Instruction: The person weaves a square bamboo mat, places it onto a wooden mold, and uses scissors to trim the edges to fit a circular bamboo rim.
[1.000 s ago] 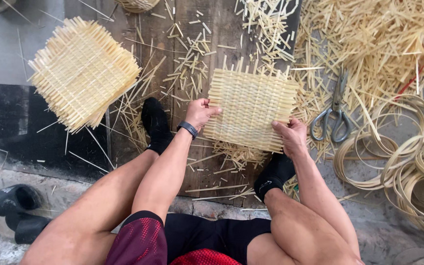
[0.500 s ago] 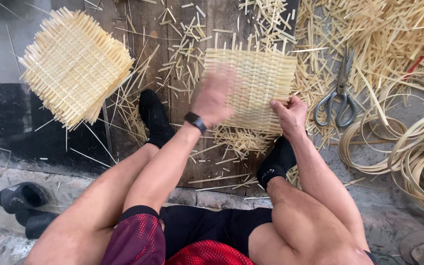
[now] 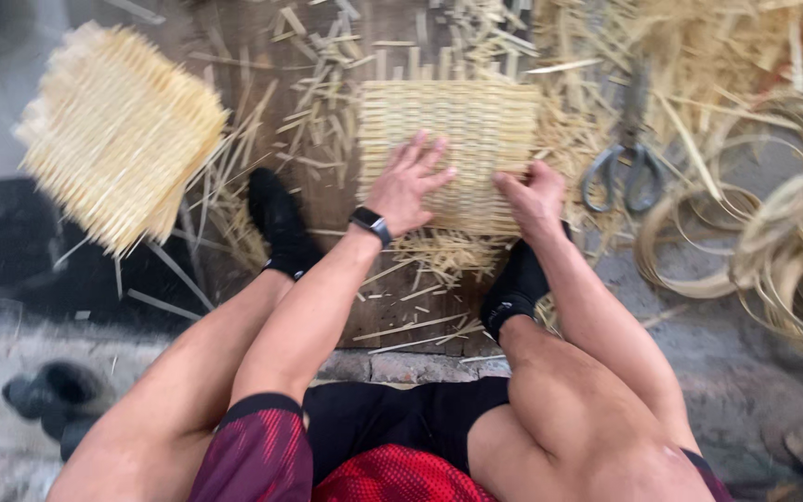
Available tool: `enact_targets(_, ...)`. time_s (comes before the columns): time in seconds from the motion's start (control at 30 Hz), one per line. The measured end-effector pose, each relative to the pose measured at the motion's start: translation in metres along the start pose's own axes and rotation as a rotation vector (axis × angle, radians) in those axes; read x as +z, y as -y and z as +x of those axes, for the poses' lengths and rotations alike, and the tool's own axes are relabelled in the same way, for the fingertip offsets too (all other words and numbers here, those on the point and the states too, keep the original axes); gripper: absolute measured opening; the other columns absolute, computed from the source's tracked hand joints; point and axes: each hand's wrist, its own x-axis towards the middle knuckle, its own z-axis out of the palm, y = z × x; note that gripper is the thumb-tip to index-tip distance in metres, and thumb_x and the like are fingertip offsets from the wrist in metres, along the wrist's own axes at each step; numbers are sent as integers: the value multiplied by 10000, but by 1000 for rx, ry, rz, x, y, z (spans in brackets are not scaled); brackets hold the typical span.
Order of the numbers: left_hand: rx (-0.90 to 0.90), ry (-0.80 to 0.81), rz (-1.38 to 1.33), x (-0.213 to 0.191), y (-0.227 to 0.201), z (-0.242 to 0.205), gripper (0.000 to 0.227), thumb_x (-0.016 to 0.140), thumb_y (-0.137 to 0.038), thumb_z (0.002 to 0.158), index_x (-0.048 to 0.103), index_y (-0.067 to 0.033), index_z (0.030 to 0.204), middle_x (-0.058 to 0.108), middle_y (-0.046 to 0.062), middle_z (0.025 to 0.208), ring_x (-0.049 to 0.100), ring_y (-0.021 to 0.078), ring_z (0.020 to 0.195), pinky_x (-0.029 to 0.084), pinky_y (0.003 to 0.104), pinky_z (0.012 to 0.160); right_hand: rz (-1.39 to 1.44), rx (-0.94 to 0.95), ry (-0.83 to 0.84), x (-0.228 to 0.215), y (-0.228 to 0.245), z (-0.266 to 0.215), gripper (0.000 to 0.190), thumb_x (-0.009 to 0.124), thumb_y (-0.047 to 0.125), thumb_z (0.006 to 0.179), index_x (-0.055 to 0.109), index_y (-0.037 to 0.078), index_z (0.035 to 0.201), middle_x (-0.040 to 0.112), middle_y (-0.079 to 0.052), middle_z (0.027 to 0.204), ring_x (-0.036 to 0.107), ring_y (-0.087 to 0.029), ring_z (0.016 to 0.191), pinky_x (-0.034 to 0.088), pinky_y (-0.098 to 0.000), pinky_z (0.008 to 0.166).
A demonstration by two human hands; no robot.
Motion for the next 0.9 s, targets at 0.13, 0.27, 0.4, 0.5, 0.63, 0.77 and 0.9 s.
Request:
enact_targets(0.13, 8, -23, -23, -9, -4, 3, 799, 927, -341, 652, 625, -277, 1389, 321, 51, 1647, 213, 324, 1537, 214, 492, 1249, -172, 8, -60, -12, -10, 7, 251, 823, 100, 830, 744, -13, 1039, 757, -63, 935, 673, -111, 787, 567, -268, 710)
enact_targets(0.27, 62, -9, -7, -15, -6, 3, 847, 930, -384, 613, 633, -280, 1399, 343, 40, 1645, 236, 332, 1536, 226, 467, 1252, -156, -256, -394, -87, -6, 0, 204, 786, 132, 916, 685, 40, 1068, 703, -37, 914, 655, -118, 795, 558, -286, 696)
enact_targets(0.4, 12, -9, -9, -13, -7, 1, 828, 925, -367, 608, 626, -305, 1378, 336, 23, 1651, 227, 319, 1548, 214, 454, 1262, -662, -500, -797, -189, -1, -22, 122, 749, 44, 902, 688, 43, 1007, 678, -112, 956, 667, -192, 787, 561, -335, 692)
enact_targets(0.5, 10, -5, 23, -19, -11, 1, 844, 920, -368, 614, 610, -323, 1397, 333, 28, 1649, 221, 320, 1545, 220, 460, 1253, -856, -431, -697, -223, -8, -41, 85, 759, 105, 939, 692, 67, 976, 691, -82, 915, 682, -213, 791, 552, -362, 733)
enact_targets(0.63, -26, 123, 48, -39, -21, 16, 842, 898, -437, 686, 555, -313, 1444, 321, 88, 1604, 218, 346, 1495, 226, 506, 1201, -1134, -347, -1044, -248, -23, -61, 302, 846, 225, 767, 681, 45, 945, 622, -152, 882, 627, -276, 803, 511, -425, 691)
enact_targets(0.77, 16, 199, -3, -77, 35, -18, 799, 762, -413, 826, 438, -186, 1520, 336, 150, 1603, 346, 292, 1422, 327, 468, 1107, -959, -262, -846, -258, -32, -81, 49, 724, 117, 995, 711, 70, 995, 672, -77, 917, 627, -207, 797, 503, -390, 675)
enact_targets(0.9, -884, -920, -880, -5, 59, -105, 653, 554, -458, 1027, 395, -119, 1562, 411, 15, 1600, 435, 140, 1357, 357, 326, 1128, -774, -470, -798, -257, 4, -115, 131, 689, 131, 1101, 718, 56, 998, 635, -51, 788, 570, -155, 649, 448, -327, 562)
